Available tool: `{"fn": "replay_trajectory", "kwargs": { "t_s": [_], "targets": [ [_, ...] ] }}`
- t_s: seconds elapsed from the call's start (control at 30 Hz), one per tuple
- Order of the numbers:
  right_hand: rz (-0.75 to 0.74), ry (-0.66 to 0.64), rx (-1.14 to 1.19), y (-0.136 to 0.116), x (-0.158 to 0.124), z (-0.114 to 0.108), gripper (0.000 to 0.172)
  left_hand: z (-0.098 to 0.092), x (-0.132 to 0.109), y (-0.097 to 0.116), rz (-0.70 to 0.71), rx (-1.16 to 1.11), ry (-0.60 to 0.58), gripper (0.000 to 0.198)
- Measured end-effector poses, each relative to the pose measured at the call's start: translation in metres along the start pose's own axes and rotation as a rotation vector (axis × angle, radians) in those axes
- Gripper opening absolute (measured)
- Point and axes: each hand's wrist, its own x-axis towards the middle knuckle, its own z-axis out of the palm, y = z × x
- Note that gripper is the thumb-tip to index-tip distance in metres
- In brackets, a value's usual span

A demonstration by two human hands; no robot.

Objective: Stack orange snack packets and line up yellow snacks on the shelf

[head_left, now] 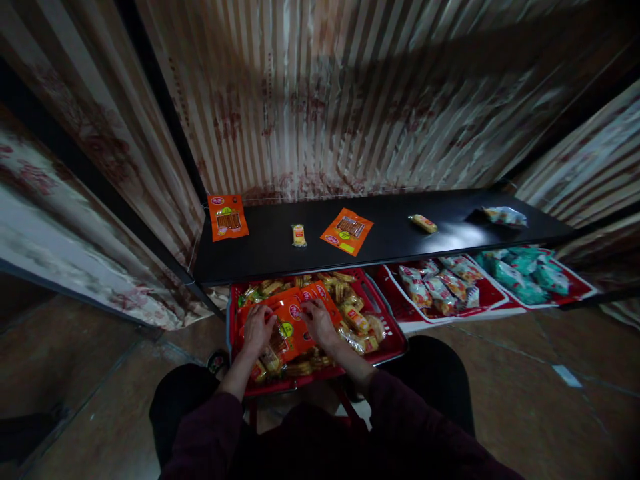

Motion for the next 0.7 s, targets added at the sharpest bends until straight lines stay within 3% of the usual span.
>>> {"fn": "replay_trajectory", "kwargs": {
  "t_s": [0.17,0.33,0.5,0.7],
  "targets": [
    [-0.092,-0.052,-0.011,-0.014,0.022,-0.004,0.02,-0.01,0.015,-0.009,-0.132,-0.177,-0.156,0.01],
    [-0.155,-0.048,-0.029,-0.03,0.042,-0.003,0.018,-0.017,0.019,-0.013,-0.174,-0.136,-0.217,0.015],
    [-0.154,-0.034,-0.023,-0.049,0.06,-0.004,0.016,-0.022,0.026,-0.01,-0.22,-0.287,-0.157,0.017],
    [-0.046,0.03,0.047,-0.061,0.074,-0.028,0.029,-0.031,0.032,-0.006,-0.143,-0.619,-0.037,0.02]
  ]
}}
